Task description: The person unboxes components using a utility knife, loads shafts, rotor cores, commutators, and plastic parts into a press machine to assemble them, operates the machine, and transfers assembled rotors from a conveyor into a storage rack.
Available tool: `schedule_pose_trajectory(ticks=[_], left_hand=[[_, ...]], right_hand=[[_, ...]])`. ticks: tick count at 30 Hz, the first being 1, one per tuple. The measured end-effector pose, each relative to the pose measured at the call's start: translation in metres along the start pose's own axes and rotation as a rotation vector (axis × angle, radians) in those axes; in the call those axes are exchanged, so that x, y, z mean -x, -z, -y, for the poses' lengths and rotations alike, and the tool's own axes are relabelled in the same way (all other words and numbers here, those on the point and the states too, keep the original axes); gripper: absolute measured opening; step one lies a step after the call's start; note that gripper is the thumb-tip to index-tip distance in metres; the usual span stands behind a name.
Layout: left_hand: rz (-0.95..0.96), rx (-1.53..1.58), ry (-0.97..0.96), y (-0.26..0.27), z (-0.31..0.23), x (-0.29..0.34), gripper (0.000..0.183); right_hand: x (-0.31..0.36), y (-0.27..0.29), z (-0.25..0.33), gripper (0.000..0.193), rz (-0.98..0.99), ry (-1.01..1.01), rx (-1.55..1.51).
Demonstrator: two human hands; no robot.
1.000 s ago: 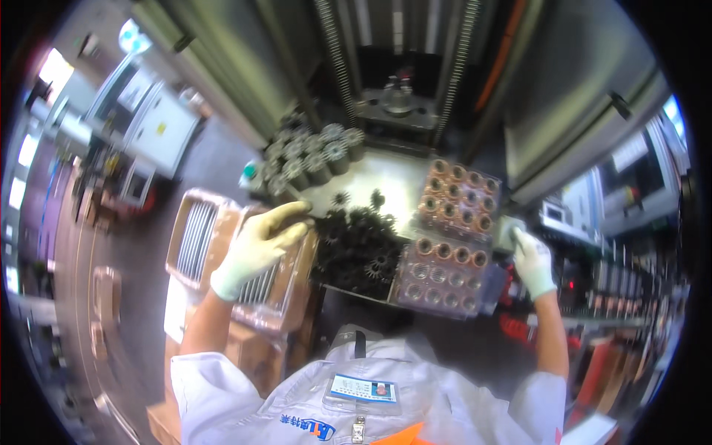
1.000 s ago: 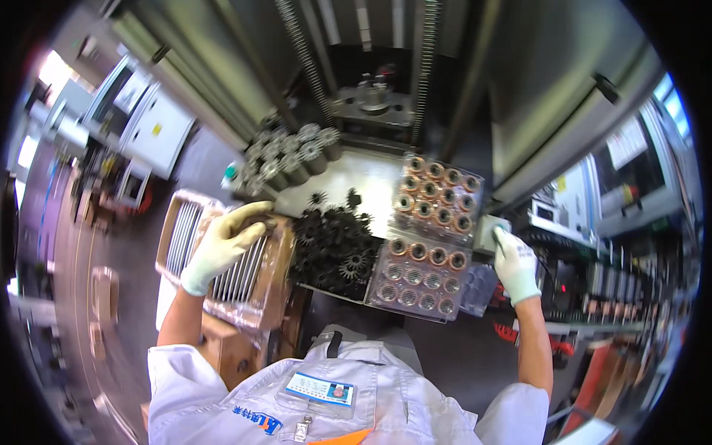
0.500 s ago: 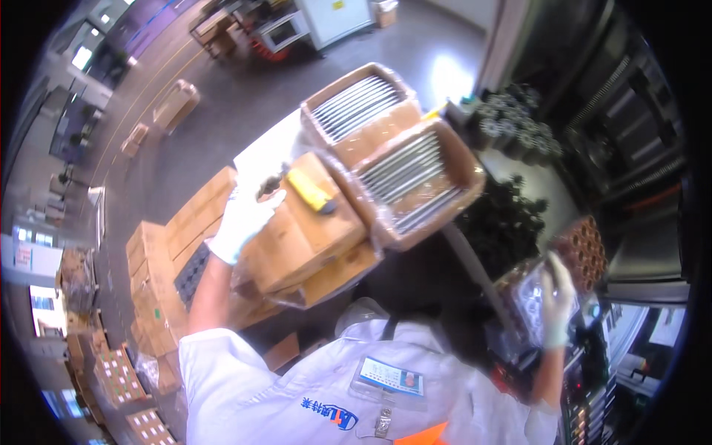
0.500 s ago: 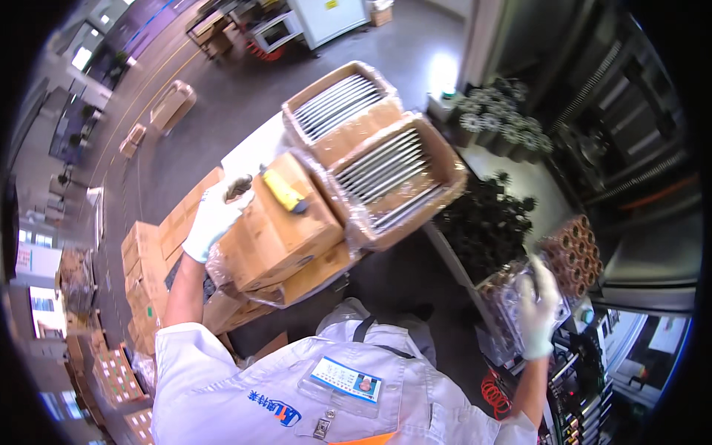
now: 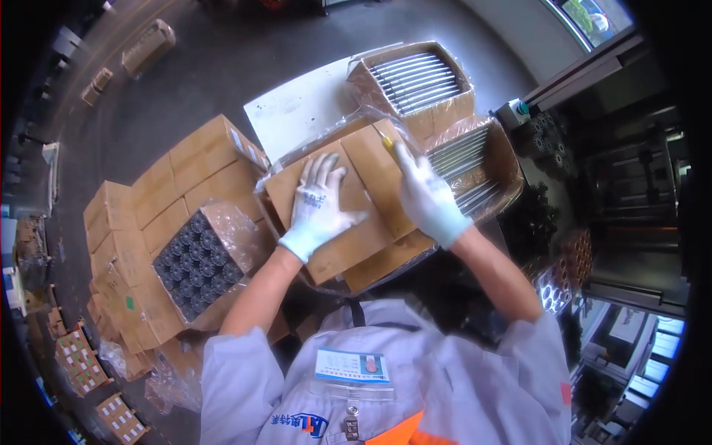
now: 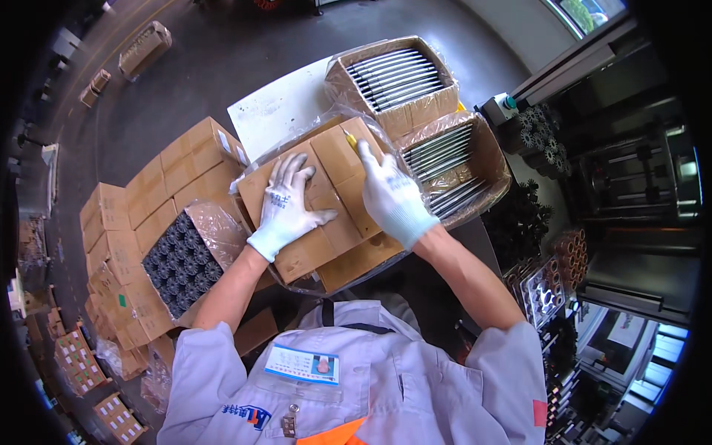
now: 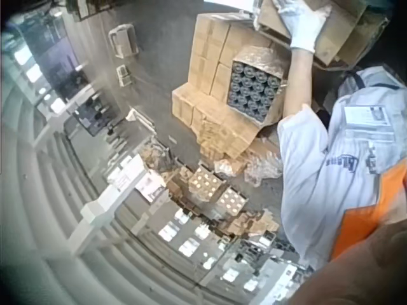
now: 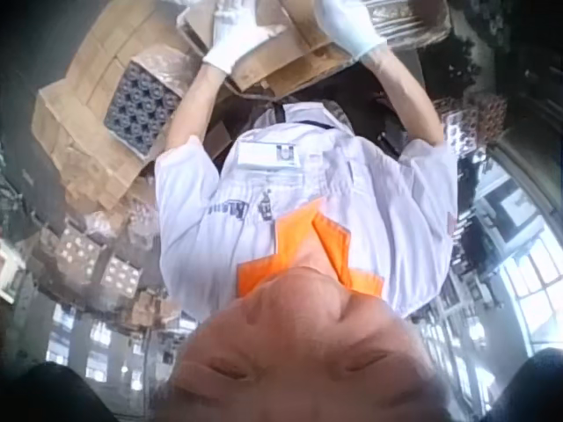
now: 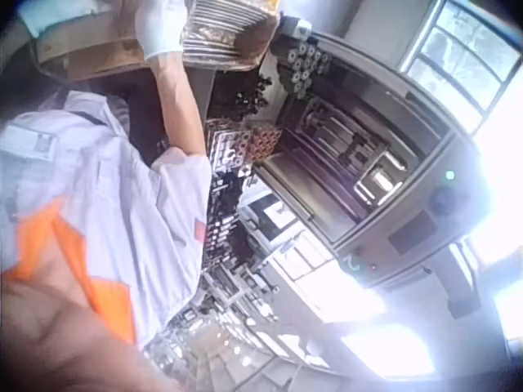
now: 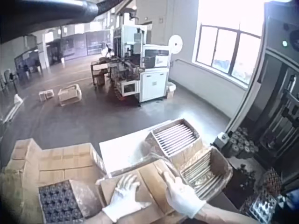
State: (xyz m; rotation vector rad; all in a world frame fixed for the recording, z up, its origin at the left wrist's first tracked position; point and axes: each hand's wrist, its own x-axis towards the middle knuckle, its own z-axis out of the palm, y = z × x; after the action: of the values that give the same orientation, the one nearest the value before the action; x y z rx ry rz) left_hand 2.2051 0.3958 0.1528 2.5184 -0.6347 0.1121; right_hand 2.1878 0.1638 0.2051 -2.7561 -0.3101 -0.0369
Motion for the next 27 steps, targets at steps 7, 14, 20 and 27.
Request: schedule_pose_trajectory(ticks=[7, 14, 20, 27], left_hand=[[0.025, -0.011, -0.002, -0.005, 0.004, -0.001, 0.088], [0.065, -0.202, -0.052, -0.007, -0.003, 0.000, 0.086], [0.147, -0.195, -0.031, -0.015, -0.013, -0.002, 0.068], [0.077, -0.028, -0.021, -0.020, -0.008, 0.000, 0.064]], right_hand=[[0.054, -0.016, 0.041, 0.065, 0.206, 0.058, 0.088], [0.095, 0.013, 0.056, 0.071, 0.380, -0.003, 0.221], [0.135, 0.027, 0.025, 0.074, 0.491, 0.121, 0.338], [0.144, 0.024, -0.057, 0.065, 0.267, 0.370, 0.396]])
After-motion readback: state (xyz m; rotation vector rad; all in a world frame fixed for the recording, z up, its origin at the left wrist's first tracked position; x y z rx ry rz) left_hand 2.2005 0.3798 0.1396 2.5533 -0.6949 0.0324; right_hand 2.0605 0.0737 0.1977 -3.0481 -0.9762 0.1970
